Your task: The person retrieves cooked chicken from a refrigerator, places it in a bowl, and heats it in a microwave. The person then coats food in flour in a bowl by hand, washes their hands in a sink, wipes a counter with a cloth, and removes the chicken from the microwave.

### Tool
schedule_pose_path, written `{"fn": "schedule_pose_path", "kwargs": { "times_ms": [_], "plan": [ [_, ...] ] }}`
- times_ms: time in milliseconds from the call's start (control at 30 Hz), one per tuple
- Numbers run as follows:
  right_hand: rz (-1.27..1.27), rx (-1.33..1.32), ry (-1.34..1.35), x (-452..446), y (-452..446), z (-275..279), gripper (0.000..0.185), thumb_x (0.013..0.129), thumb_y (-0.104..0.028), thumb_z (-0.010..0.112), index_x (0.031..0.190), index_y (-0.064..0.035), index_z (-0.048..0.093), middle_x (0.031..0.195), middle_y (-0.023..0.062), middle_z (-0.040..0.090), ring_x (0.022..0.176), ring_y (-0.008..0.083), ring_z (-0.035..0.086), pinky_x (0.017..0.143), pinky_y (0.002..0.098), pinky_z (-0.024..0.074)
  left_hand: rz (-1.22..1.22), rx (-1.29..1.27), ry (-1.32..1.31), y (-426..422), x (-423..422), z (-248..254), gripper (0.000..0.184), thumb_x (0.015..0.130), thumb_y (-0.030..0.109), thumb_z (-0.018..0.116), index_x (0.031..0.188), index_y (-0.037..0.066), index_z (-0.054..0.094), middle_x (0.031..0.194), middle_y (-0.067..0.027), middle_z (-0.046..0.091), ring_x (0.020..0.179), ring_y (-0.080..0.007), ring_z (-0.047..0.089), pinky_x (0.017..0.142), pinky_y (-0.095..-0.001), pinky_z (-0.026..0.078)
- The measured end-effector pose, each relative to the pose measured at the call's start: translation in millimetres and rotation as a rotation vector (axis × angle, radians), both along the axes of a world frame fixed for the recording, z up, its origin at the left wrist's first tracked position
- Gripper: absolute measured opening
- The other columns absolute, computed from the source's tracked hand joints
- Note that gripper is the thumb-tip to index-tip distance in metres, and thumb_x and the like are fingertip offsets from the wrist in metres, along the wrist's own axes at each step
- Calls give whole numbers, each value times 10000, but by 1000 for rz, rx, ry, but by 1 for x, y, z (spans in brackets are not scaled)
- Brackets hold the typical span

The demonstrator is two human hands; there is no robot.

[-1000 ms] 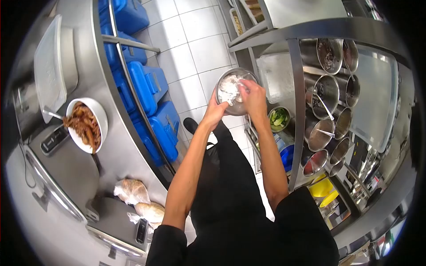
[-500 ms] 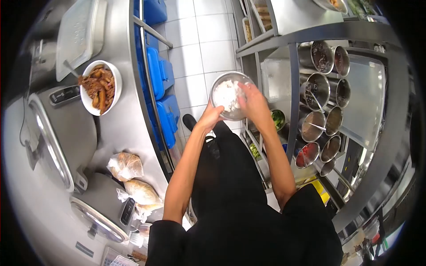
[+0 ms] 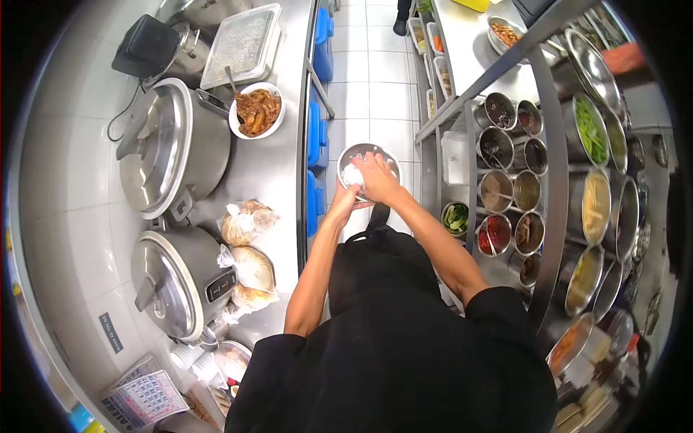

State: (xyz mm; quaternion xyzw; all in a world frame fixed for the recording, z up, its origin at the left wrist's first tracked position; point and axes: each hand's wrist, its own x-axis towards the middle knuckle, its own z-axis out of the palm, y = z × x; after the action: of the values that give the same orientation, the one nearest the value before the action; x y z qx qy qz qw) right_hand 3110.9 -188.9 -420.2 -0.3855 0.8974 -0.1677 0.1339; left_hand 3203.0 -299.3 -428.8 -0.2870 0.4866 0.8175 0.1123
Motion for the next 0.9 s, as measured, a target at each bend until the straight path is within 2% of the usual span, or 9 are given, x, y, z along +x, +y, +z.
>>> {"fn": "schedule_pose_path", "kwargs": {
  "times_ms": [67, 100, 200, 367, 467, 667, 700, 800, 900],
  "plan": [
    [53, -135, 16, 26, 8, 5, 611, 747, -233, 730, 1299, -132, 488, 1205, 234, 532, 1141, 428, 528, 909, 488, 472, -60, -80, 30, -15, 18, -3, 704, 843, 44, 493, 1454, 141, 155, 1311, -201, 462, 1094, -343, 601, 745, -472, 618],
    [30, -89, -185, 26, 13, 13, 736, 723, -220, 761, 1376, -150, 430, 1298, 285, 455, 1186, 451, 492, 993, 473, 419, -91, -116, 44, -18, 31, -4, 707, 846, 48, 498, 1456, 141, 153, 1306, -202, 466, 1095, -344, 600, 741, -471, 620],
    [-222, -200, -345, 70, 10, 1, 756, 739, -267, 773, 1400, -187, 414, 1313, 304, 449, 1192, 452, 492, 1000, 494, 421, -114, 9, 46, -3, 72, 62, 654, 863, 67, 509, 1435, 108, 197, 1301, -202, 477, 1096, -326, 602, 730, -465, 622],
    [-103, -25, -46, 167, 16, 66, 427, 802, -209, 673, 1192, -101, 533, 956, 245, 666, 929, 428, 644, 801, 503, 535, -201, -20, 72, 6, 162, 65, 534, 895, 106, 456, 1399, 42, 294, 1166, -192, 590, 916, -322, 680, 722, -454, 625],
    [-157, 7, 76, 215, 34, 92, 445, 813, -255, 647, 1212, -74, 565, 909, 230, 677, 866, 413, 660, 762, 521, 538, -199, -57, 82, 23, 222, 83, 509, 876, 88, 420, 1375, 30, 339, 1151, -200, 604, 909, -321, 686, 704, -442, 628],
    [-92, 30, 62, 341, 84, 130, 685, 804, -288, 655, 1383, -28, 397, 1227, 287, 544, 1128, 439, 551, 965, 488, 455, -338, -75, 155, 46, 321, 104, 495, 902, 87, 371, 1388, -3, 336, 1254, -207, 550, 1009, -306, 651, 773, -436, 620],
    [-23, 104, -40, 352, 89, 135, 784, 796, -305, 669, 1444, -49, 311, 1346, 295, 429, 1224, 461, 460, 1029, 473, 405, -326, -55, 184, 51, 337, 111, 494, 896, 82, 380, 1380, -8, 343, 1250, -210, 550, 1015, -313, 646, 795, -448, 613],
    [-35, -73, -146, 400, 126, 162, 796, 797, -312, 681, 1449, -46, 311, 1314, 314, 448, 1207, 481, 467, 1029, 472, 408, -326, 23, 240, 68, 384, 122, 464, 885, 78, 400, 1333, -41, 391, 1240, -213, 555, 1029, -324, 635, 833, -477, 597],
    [-387, -43, -157, 443, 142, 157, 919, 726, -360, 752, 1454, -30, 299, 1335, 328, 442, 1215, 476, 478, 1035, 459, 407, -423, 58, 291, 88, 418, 123, 436, 899, 113, 405, 1286, -83, 454, 1205, -223, 577, 995, -319, 648, 807, -449, 609]
  ]
}}
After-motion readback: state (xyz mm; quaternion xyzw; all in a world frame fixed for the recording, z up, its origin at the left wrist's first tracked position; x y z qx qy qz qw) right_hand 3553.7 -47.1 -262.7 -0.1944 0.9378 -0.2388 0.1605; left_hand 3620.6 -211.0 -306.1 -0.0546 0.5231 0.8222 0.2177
